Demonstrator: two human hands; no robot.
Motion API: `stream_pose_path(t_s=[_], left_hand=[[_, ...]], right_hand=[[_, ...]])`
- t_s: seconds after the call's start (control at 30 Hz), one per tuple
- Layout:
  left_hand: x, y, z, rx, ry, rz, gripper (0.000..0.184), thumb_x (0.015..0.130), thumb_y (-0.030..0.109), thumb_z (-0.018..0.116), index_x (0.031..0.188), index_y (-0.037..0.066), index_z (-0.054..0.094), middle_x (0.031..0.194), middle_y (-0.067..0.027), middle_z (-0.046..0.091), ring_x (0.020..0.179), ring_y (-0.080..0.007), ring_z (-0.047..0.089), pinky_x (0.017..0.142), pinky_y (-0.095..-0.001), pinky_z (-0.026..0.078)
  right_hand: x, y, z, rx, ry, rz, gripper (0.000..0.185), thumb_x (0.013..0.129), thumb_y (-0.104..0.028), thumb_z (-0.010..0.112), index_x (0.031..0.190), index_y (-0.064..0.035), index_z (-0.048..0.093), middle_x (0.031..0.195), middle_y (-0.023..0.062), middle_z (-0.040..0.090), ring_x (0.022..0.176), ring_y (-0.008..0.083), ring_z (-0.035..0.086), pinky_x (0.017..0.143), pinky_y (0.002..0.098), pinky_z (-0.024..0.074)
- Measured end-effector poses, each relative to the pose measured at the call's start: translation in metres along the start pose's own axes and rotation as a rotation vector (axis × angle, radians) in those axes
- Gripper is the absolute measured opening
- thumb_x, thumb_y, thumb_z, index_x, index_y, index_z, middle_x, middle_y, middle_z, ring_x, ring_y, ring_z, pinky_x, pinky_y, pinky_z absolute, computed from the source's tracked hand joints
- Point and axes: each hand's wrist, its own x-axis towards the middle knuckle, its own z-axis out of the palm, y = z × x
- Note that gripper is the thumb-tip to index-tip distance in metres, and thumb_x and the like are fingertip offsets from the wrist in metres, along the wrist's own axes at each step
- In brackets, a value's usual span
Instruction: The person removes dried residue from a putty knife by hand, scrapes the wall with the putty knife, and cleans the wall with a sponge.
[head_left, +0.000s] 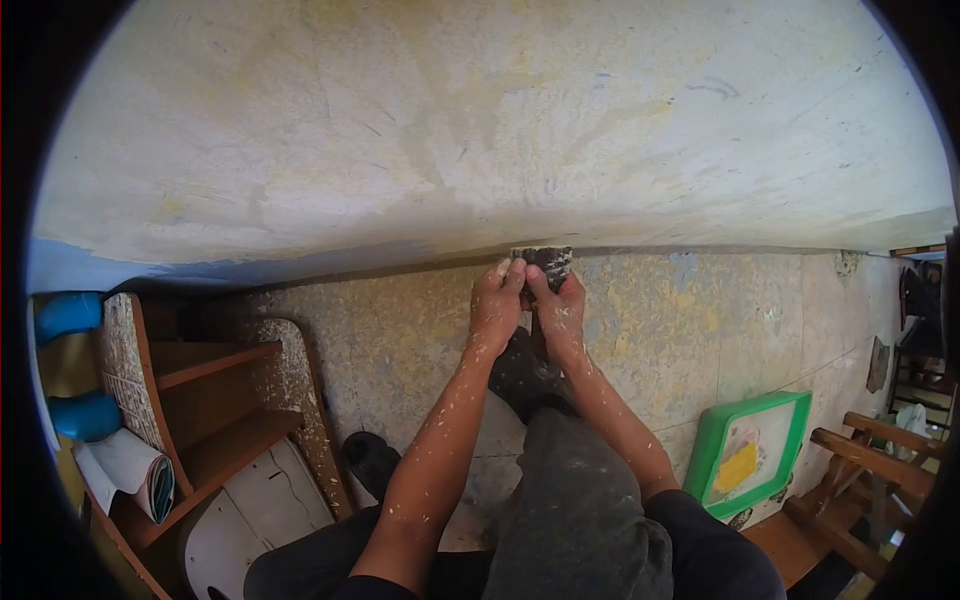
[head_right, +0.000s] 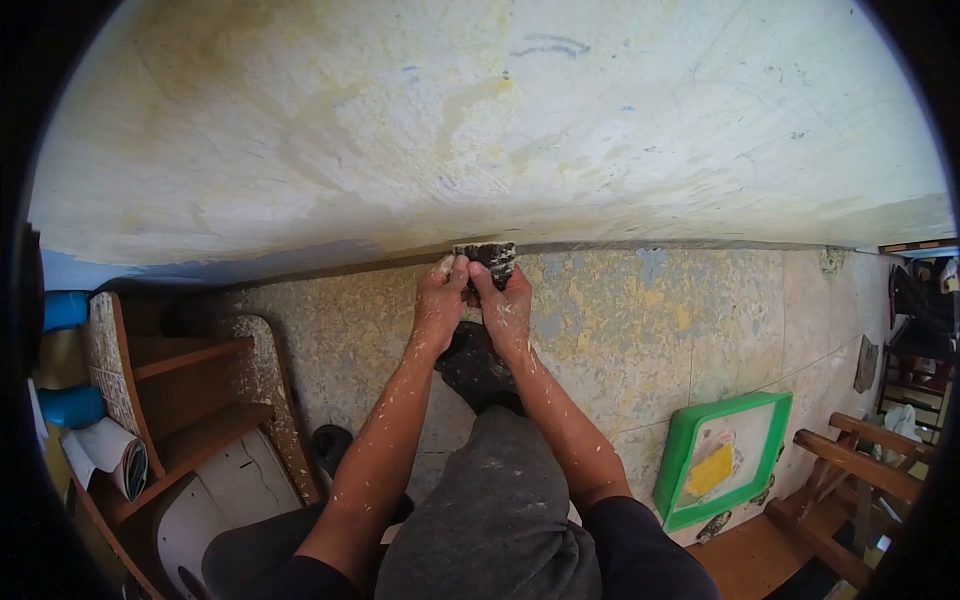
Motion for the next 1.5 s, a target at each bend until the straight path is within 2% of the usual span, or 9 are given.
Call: stream_pose_path(t_s=[0.27, 0.33, 0.57, 0.63, 0.93, 0.97, 1.03, 1.13, 1.5], left_hand=[[0.016, -0.017, 0.014, 0.07, 0.207, 0.051, 0.032, 0.093, 0.027, 0.048, 0.094, -0.002, 0.061, 0.08, -0.0115, 0.064, 0.073, -0.0195, 0.057, 0.069, -0.0346, 0.045], [0.014, -0.013, 0.014, 0.042, 0.25, 0.121, 0.03, 0.095, 0.027, 0.049, 0.089, 0.0, 0.061, 0.076, -0.0013, 0.058, 0.069, -0.0117, 0.051, 0.064, -0.0283, 0.042], [0.008, 0.008, 0.018, 0.089, 0.28, 0.188, 0.029, 0.095, 0.025, 0.049, 0.09, -0.001, 0.061, 0.082, -0.0041, 0.061, 0.076, -0.0113, 0.051, 0.071, -0.0284, 0.042], [0.012, -0.006, 0.016, 0.088, 0.252, 0.12, 0.034, 0.092, 0.028, 0.047, 0.089, -0.003, 0.06, 0.081, -0.0177, 0.063, 0.076, -0.0275, 0.059, 0.073, -0.0375, 0.044], [0.001, 0.014, 0.019, 0.028, 0.254, 0.14, 0.029, 0.092, 0.023, 0.049, 0.089, -0.004, 0.06, 0.083, -0.0195, 0.063, 0.078, -0.0329, 0.06, 0.073, -0.0386, 0.044], [0.006, 0.01, 0.017, 0.032, 0.254, 0.143, 0.029, 0.092, 0.023, 0.049, 0.089, -0.004, 0.06, 0.083, -0.0195, 0.063, 0.078, -0.0329, 0.06, 0.073, -0.0386, 0.044], [0.014, -0.005, 0.019, 0.156, 0.266, 0.236, 0.029, 0.096, 0.025, 0.048, 0.089, 0.0, 0.061, 0.079, -0.0024, 0.06, 0.07, -0.0106, 0.049, 0.064, -0.0282, 0.042], [0.01, 0.006, 0.016, 0.093, 0.185, 0.124, 0.031, 0.093, 0.025, 0.049, 0.091, -0.003, 0.06, 0.083, -0.0178, 0.063, 0.076, -0.0254, 0.058, 0.073, -0.0363, 0.044], [0.006, 0.008, 0.017, 0.122, 0.224, 0.144, 0.032, 0.093, 0.026, 0.048, 0.09, -0.003, 0.061, 0.082, -0.0152, 0.063, 0.075, -0.0216, 0.057, 0.072, -0.0348, 0.043]], right_hand=[[0.021, 0.024, 0.006, -0.028, 0.115, -0.21, 0.017, 0.083, -0.013, 0.068, 0.092, -0.0012, 0.059, 0.081, 0.0001, 0.063, 0.067, 0.0062, 0.055, 0.059, 0.0216, 0.0459], [0.025, 0.027, 0.01, -0.024, 0.129, -0.282, 0.017, 0.083, -0.012, 0.068, 0.093, -0.0006, 0.06, 0.082, 0.0004, 0.063, 0.069, 0.0065, 0.055, 0.061, 0.0216, 0.046], [0.023, 0.011, 0.018, 0.007, 0.096, -0.317, 0.02, 0.083, -0.008, 0.067, 0.098, 0.0005, 0.059, 0.087, 0.0019, 0.064, 0.076, 0.0078, 0.056, 0.069, 0.0222, 0.0457], [0.019, 0.019, 0.014, 0.005, 0.132, -0.335, 0.02, 0.082, -0.007, 0.067, 0.099, 0.0005, 0.059, 0.087, 0.0022, 0.064, 0.076, 0.008, 0.056, 0.069, 0.0222, 0.0456], [0.017, 0.009, 0.019, 0.06, 0.145, -0.301, 0.016, 0.084, -0.009, 0.066, 0.096, -0.0004, 0.059, 0.087, 0.0017, 0.064, 0.073, 0.0071, 0.055, 0.066, 0.0215, 0.0455], [0.02, 0.007, 0.017, 0.063, 0.119, -0.27, 0.016, 0.083, -0.009, 0.067, 0.095, -0.0006, 0.06, 0.086, 0.001, 0.063, 0.073, 0.0069, 0.055, 0.066, 0.0217, 0.0455], [0.022, 0.01, 0.013, 0.063, 0.107, -0.248, 0.016, 0.083, -0.01, 0.067, 0.094, -0.0008, 0.06, 0.085, 0.0004, 0.063, 0.073, 0.0067, 0.055, 0.066, 0.0219, 0.0455], [0.029, 0.021, 0.007, 0.121, 0.086, -0.325, 0.016, 0.083, -0.011, 0.067, 0.094, -0.001, 0.06, 0.084, 0.0, 0.063, 0.071, 0.0064, 0.055, 0.064, 0.0219, 0.0456], [0.023, 0.011, 0.014, 0.015, 0.106, -0.348, 0.017, 0.083, -0.011, 0.068, 0.094, -0.0011, 0.06, 0.083, 0.0002, 0.063, 0.07, 0.0066, 0.054, 0.061, 0.022, 0.0454]])
